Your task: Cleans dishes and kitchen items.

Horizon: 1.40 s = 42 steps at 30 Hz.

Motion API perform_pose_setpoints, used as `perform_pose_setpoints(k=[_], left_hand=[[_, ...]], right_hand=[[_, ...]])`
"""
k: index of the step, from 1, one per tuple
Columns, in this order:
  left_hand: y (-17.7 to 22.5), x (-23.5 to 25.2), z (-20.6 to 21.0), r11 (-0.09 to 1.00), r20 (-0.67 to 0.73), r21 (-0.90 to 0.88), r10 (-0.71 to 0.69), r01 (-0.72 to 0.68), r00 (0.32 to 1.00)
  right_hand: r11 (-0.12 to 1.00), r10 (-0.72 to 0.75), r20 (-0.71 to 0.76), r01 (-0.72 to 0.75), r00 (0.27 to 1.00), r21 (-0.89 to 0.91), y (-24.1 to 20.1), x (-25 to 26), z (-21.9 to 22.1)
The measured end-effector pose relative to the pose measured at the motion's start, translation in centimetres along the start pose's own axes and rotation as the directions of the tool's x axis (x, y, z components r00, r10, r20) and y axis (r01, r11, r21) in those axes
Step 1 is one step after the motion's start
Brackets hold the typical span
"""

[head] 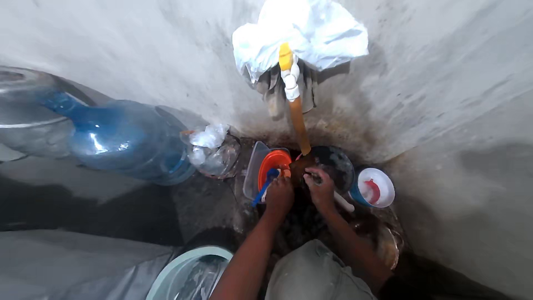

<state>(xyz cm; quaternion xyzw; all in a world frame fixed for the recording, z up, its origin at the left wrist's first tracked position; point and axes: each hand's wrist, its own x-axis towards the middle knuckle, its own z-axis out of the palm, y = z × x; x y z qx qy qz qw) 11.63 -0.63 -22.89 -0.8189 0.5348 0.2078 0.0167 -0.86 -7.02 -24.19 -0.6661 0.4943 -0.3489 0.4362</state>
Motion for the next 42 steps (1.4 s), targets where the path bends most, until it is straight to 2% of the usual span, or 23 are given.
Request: perform_pose_setpoints(k=[3, 6, 7, 9, 11, 12, 14, 15, 16, 19, 21, 24, 27, 28, 29, 31, 32, 33, 35, 37, 39, 40, 42], left_hand=[[0.4, -0.9, -0.6, 0.999, -0.060, 0.032, 0.016, -0.014, 0.998], [1.3, -2.6, -2.5, 0.998, -0.013, -0.003, -0.067, 0.067, 0.998], [1.7, -3.3, -3.1, 0.995, 0.011, -0.016, -0.100, 0.100, 0.995], [2.2, -4.5, -3.7, 0.990, -0.005, -0.018, -0.138, 0.138, 0.990], [1.9, -5.5, -3.3, 0.990, -0.127, -0.025, -0.141, 0.139, 0.982], [1.5, -5.8, -3.0, 0.990, -0.181, -0.044, -0.142, 0.137, 0.973], [0.6, -6.7, -2.7, 0.990, -0.263, -0.068, -0.137, 0.123, 0.955], [0.3, -7.3, -2.6, 0.992, -0.297, -0.061, -0.126, 0.113, 0.947], [0.0, -8.0, -2.4, 0.995, -0.359, -0.049, -0.101, 0.089, 0.928], [-1.2, -9.8, -1.6, 0.999, -0.558, 0.036, -0.009, 0.035, 0.830], [-1.1, -10.5, -1.8, 0.997, -0.593, 0.062, 0.006, 0.038, 0.805], [0.3, -10.4, -3.0, 0.998, -0.582, 0.066, 0.023, 0.019, 0.813], [1.6, -9.8, -4.2, 0.995, -0.583, 0.094, 0.083, -0.035, 0.808], [2.0, -9.8, -4.4, 0.996, -0.566, 0.084, 0.082, -0.041, 0.821], [2.4, -9.9, -4.6, 0.997, -0.533, 0.065, 0.062, -0.033, 0.844], [3.1, -10.4, -5.5, 0.999, -0.436, 0.041, 0.010, 0.009, 0.900], [3.4, -10.6, -5.8, 0.999, -0.406, 0.043, 0.004, 0.015, 0.914], [3.6, -10.9, -6.0, 0.999, -0.414, 0.046, 0.012, 0.008, 0.910], [3.8, -11.4, -6.0, 0.999, -0.496, 0.042, 0.031, -0.012, 0.868], [3.8, -11.7, -5.9, 1.000, -0.550, 0.024, 0.024, -0.013, 0.835], [3.9, -11.7, -6.0, 1.000, -0.558, 0.011, 0.005, 0.001, 0.830], [4.1, -11.5, -6.0, 1.000, -0.562, 0.008, 0.007, -0.004, 0.827], [4.4, -11.2, -6.5, 1.000, -0.555, 0.003, 0.016, -0.017, 0.832]], right_hand=[[0.999, -0.043, -0.054, 0.044, 0.998, 0.021, 0.4, -0.2, -0.3], [0.987, -0.155, -0.150, 0.159, 0.977, 0.018, 0.1, 0.3, -0.5], [0.978, -0.208, -0.126, 0.210, 0.970, -0.003, -0.4, 0.4, -0.4], [0.947, -0.300, 0.079, 0.306, 0.951, -0.096, -1.4, 0.0, 0.3], [0.858, -0.411, 0.322, 0.481, 0.853, -0.179, -1.8, -0.6, 1.1], [0.776, -0.519, 0.351, 0.602, 0.779, -0.189, -1.5, -0.5, 1.4], [0.616, -0.724, 0.284, 0.774, 0.629, -0.145, -1.0, 0.7, 1.3], [0.567, -0.779, 0.232, 0.812, 0.583, -0.137, -0.9, 1.4, 0.9], [0.562, -0.786, 0.203, 0.812, 0.584, -0.158, -1.1, 2.2, 0.0], [0.733, -0.596, 0.192, 0.626, 0.779, -0.264, -1.7, 4.6, -4.6], [0.813, -0.507, 0.080, 0.507, 0.858, -0.287, -1.6, 5.2, -6.0], [0.801, -0.534, -0.035, 0.492, 0.845, -0.340, -2.3, 2.8, -4.9], [0.782, -0.531, 0.051, 0.513, 0.846, -0.354, -4.0, -1.6, -2.0], [0.746, -0.595, 0.079, 0.586, 0.800, -0.315, -4.2, -2.8, -1.5], [0.683, -0.683, 0.105, 0.683, 0.723, -0.260, -4.2, -3.6, -1.4], [0.523, -0.814, 0.190, 0.835, 0.549, -0.174, -4.5, -3.6, -2.9], [0.463, -0.836, 0.223, 0.863, 0.501, -0.205, -4.5, -2.8, -4.2], [0.439, -0.832, 0.228, 0.852, 0.506, -0.286, -4.4, -1.8, -5.6], [0.500, -0.769, 0.168, 0.745, 0.616, -0.441, -3.8, 0.5, -8.5], [0.650, -0.643, 0.079, 0.597, 0.762, -0.470, -3.2, 2.5, -11.5], [0.801, -0.501, 0.006, 0.466, 0.866, -0.376, -3.4, 2.7, -13.3], [0.827, -0.475, -0.042, 0.430, 0.879, -0.362, -3.5, 2.2, -13.4], [0.803, -0.511, -0.101, 0.432, 0.854, -0.410, -3.4, 1.1, -12.6]])
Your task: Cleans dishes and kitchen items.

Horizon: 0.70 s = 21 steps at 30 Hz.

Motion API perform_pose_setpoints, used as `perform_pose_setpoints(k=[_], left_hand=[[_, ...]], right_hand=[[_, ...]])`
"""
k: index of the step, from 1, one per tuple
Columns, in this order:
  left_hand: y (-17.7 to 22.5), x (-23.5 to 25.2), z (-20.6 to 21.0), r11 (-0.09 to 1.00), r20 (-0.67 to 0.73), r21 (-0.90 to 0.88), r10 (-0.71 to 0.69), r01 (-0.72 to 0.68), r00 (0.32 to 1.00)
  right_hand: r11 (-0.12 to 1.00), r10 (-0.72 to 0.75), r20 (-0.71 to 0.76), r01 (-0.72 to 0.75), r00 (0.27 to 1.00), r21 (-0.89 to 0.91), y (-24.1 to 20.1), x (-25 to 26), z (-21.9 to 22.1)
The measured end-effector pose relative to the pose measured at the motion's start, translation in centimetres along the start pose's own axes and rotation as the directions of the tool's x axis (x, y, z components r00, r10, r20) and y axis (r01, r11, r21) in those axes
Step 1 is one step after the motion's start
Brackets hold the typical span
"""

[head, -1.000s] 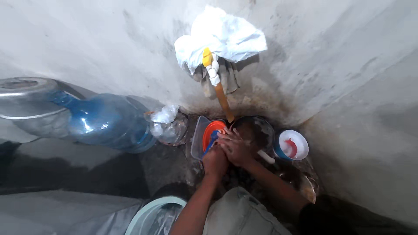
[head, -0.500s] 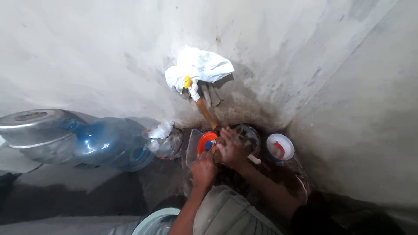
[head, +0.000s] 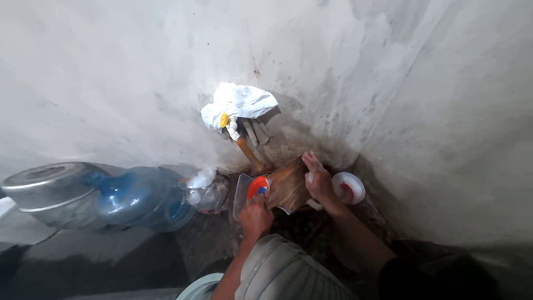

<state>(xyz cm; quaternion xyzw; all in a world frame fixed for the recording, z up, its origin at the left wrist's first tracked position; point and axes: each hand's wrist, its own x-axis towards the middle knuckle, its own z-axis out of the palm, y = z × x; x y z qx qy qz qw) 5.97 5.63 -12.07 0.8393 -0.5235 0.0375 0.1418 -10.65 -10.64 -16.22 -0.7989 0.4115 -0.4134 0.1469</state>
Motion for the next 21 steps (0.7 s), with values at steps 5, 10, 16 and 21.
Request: perform_pose_setpoints(k=[5, 10, 16, 21], left_hand=[[0.6, 0.8, -0.6, 0.999, 0.049, 0.045, 0.028, -0.030, 0.998], [1.6, 3.1, -3.9, 0.997, 0.346, 0.029, -0.072, 0.066, 0.935], [3.5, 5.8, -8.2, 0.985, 0.601, -0.125, 0.173, -0.121, 0.780], [7.0, 5.7, -10.1, 0.920, 0.619, -0.349, 0.371, -0.181, 0.693]], right_hand=[[0.992, -0.107, -0.002, 0.107, 0.994, 0.059, -3.7, -4.1, 3.2], [0.848, -0.437, -0.208, 0.478, 0.875, 0.227, -6.9, -5.7, 3.6], [0.882, -0.349, -0.594, 0.468, 0.725, 0.053, -5.5, 1.5, -4.0], [0.898, -0.287, -0.645, 0.433, 0.708, 0.076, -6.8, 5.3, -6.4]])
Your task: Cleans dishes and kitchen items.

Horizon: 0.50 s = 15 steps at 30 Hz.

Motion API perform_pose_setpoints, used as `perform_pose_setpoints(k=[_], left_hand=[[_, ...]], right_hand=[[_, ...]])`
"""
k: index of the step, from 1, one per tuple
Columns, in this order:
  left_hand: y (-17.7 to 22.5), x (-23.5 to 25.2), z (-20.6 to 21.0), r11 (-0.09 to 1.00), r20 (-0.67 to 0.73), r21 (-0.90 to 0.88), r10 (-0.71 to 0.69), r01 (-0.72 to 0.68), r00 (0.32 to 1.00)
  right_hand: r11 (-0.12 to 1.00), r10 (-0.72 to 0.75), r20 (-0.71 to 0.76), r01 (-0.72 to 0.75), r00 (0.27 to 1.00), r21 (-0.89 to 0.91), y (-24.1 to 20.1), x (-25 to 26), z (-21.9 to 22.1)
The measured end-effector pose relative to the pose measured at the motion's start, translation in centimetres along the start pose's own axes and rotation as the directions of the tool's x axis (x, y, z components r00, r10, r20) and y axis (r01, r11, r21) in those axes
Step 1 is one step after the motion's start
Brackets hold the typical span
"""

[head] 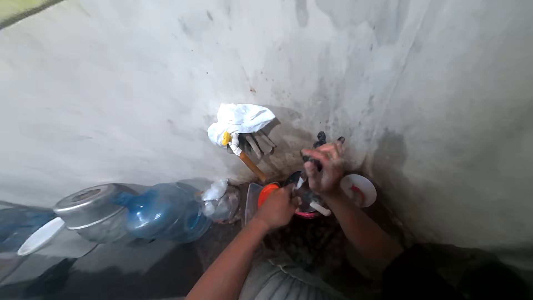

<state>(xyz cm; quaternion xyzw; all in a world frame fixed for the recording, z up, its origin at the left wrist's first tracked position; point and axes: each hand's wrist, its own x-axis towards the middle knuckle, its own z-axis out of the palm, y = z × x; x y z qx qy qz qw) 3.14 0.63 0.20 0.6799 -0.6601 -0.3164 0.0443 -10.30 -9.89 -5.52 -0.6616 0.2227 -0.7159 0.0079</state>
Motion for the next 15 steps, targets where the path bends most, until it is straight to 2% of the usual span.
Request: perform_pose_setpoints(k=[2, 4, 6, 11, 15], left_hand=[[0.7, 0.0, 0.0, 0.996, -0.059, -0.090, 0.022, -0.028, 0.998], [0.9, -0.3, 0.0, 0.985, -0.113, -0.167, 0.023, -0.042, 0.993], [0.6, -0.4, 0.2, 0.968, -0.138, -0.252, -0.019, -0.016, 0.990], [-0.3, -1.1, 0.2, 0.912, -0.181, -0.411, -0.064, -0.016, 0.981], [-1.0, -1.5, 0.7, 0.889, -0.177, -0.458, -0.072, -0.017, 0.982]], right_hand=[[0.987, -0.120, 0.054, 0.113, 0.991, 0.110, -1.1, -0.7, 1.1], [0.957, -0.257, 0.173, 0.225, 0.951, 0.181, -1.5, -0.9, 1.5], [0.951, -0.289, 0.254, 0.248, 0.923, 0.182, -0.6, 0.0, 1.8], [0.964, -0.252, 0.323, 0.206, 0.912, 0.168, 2.2, 3.8, 2.6], [0.993, -0.009, 0.274, -0.024, 0.962, 0.116, 5.4, 5.3, 3.1]])
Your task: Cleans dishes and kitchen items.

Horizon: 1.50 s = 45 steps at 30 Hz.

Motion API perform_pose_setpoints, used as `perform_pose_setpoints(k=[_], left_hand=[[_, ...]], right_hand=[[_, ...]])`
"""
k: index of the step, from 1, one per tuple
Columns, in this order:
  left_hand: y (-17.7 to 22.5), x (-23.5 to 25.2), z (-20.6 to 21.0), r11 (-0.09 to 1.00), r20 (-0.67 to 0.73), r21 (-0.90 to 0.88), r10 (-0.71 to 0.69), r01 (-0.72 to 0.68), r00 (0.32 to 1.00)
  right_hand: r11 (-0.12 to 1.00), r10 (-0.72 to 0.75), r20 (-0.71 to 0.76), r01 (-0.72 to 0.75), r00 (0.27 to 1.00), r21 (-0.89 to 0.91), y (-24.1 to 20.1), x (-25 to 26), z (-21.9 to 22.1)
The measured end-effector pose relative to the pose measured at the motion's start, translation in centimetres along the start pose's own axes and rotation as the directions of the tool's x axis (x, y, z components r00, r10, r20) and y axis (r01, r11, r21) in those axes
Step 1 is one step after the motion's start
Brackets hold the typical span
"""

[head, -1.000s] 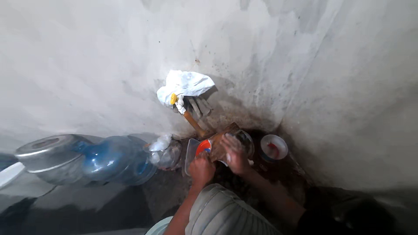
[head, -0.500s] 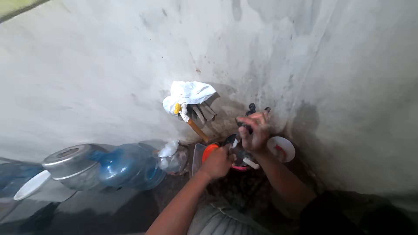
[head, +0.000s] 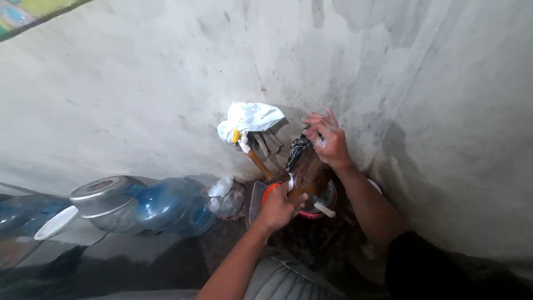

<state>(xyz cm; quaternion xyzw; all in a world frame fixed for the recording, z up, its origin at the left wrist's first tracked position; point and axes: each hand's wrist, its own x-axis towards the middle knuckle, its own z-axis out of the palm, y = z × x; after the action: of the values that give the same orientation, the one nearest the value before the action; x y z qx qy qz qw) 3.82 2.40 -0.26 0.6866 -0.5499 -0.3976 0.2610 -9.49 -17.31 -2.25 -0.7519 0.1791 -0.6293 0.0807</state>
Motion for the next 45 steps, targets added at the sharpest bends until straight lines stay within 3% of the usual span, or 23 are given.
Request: perform_pose_setpoints(k=[3, 6, 10, 16, 22, 24, 28, 33, 38, 42, 45], left_hand=[[-0.1, -0.1, 0.1, 0.998, -0.020, -0.062, -0.008, 0.006, 1.000], [-0.2, -0.4, 0.2, 0.965, -0.065, -0.264, -0.005, -0.012, 0.998], [-1.9, 0.9, 0.7, 0.850, -0.194, -0.514, 0.012, -0.112, 0.981], [-0.4, 0.2, 0.3, 0.710, -0.296, -0.691, -0.103, -0.138, 0.950], [-0.3, -0.7, 0.2, 0.538, -0.143, -0.839, -0.081, -0.077, 0.986], [-0.1, -0.8, 0.3, 0.615, -0.158, -0.785, -0.083, -0.074, 0.984], [-1.0, -0.1, 0.8, 0.903, -0.292, -0.420, -0.043, -0.088, 0.956], [-0.3, -0.4, 0.5, 0.929, -0.160, -0.356, 0.043, -0.098, 0.986], [-0.8, -0.4, 0.4, 0.988, -0.103, -0.151, 0.025, -0.041, 0.994], [-0.6, 0.0, 0.4, 0.996, -0.141, -0.079, 0.018, -0.030, 0.990], [-1.2, 0.0, 0.5, 0.999, -0.214, 0.036, 0.016, -0.008, 0.977]], right_hand=[[0.995, 0.093, -0.054, -0.092, 0.994, 0.030, -0.4, -0.7, 0.5], [0.995, 0.090, 0.044, -0.092, 0.995, 0.027, -3.2, -2.9, 1.5], [0.969, 0.047, 0.155, -0.082, 0.987, 0.231, -8.3, -6.8, 3.4], [0.810, 0.162, -0.018, -0.122, 0.987, 0.574, -12.0, -11.2, 4.7], [0.962, 0.016, 0.028, -0.023, 0.999, 0.272, -14.1, -10.3, 4.0], [0.991, 0.017, 0.068, -0.026, 0.998, 0.128, -13.7, -9.2, 3.6], [0.990, 0.139, 0.135, -0.133, 0.981, -0.050, -12.3, -6.0, 2.2], [0.986, 0.142, 0.237, -0.118, 0.961, -0.115, -6.6, -1.3, 0.7], [0.981, 0.195, -0.003, -0.195, 0.981, -0.008, 0.0, 1.0, 0.5], [0.986, 0.146, 0.128, -0.155, 0.981, 0.065, -5.2, -1.9, 1.7], [0.974, -0.072, 0.235, 0.018, 0.969, 0.226, -9.3, -5.2, 3.3]])
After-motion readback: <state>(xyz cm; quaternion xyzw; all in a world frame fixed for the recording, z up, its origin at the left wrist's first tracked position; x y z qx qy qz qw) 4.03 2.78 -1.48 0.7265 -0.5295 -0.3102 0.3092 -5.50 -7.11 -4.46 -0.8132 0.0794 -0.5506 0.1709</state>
